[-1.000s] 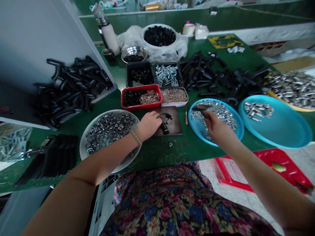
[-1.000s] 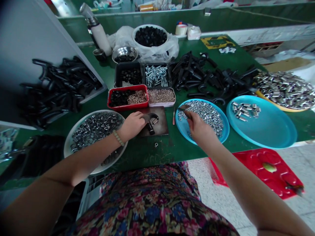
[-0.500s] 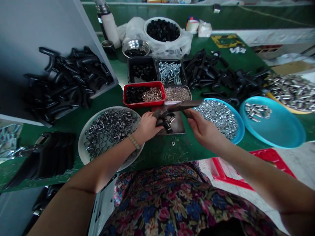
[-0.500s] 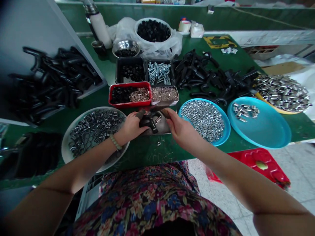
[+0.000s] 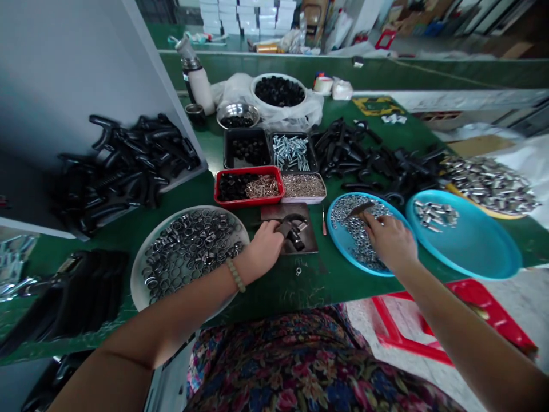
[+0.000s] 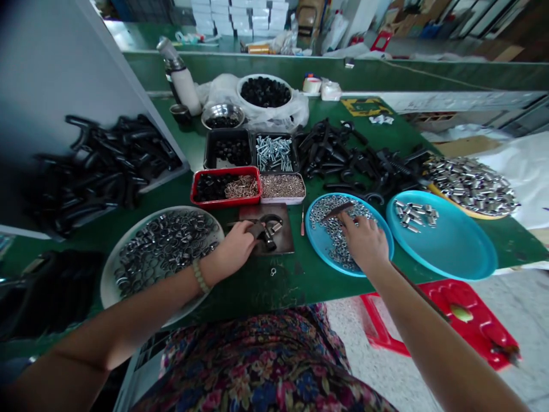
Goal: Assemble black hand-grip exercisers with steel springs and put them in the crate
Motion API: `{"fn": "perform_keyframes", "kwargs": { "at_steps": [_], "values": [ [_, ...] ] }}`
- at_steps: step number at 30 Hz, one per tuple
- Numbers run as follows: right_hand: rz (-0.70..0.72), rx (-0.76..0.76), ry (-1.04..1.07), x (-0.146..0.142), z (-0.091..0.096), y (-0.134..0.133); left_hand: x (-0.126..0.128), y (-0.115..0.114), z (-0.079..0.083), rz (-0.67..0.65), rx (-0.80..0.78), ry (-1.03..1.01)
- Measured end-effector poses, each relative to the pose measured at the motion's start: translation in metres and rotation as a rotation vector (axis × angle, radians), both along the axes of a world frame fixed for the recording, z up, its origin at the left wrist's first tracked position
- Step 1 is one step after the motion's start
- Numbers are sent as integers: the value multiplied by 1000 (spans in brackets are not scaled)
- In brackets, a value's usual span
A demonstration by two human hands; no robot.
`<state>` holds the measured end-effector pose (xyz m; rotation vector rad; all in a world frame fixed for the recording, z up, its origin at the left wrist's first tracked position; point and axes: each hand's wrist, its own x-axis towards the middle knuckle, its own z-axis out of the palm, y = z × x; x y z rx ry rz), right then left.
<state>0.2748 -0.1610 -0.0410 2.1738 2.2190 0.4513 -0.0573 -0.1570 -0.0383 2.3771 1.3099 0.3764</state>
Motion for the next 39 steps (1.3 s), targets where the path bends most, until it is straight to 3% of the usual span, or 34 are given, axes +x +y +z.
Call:
{"fn": "perform_keyframes", "kwargs": {
  "at_steps": [3,5,9,11,13,16,19,21,24,27,35,39],
  "values": [
    [192,68,71,-25,10,41,10,11,10,59,-259,-130],
    [306,-23,121,-55,19,78,9,15,12,91,-312,-37],
    [354,-132,0,-107,21,137,-9,26,17,31,-99,325],
    [374,-158,-25,-119,15,152,-11,42,26,2,-25,390],
    [394,-154,-12,-122,10,158,-1,69,33,57,98,351],
    [397,-136,66,-117,9,159,31,119,34,101,253,279],
    [397,-105,297,-112,14,146,63,156,24,50,230,295],
    [458,-93,520,-113,15,127,73,167,17,37,205,288],
    [592,-175,746,-122,8,96,74,171,10,47,197,229],
    [636,-252,790,-134,-5,79,68,172,9,79,178,165],
    [640,-237,649,-142,-23,84,62,175,13,184,77,-171],
    [669,-210,513,-144,-23,79,48,157,25,212,30,-367]
  ]
}}
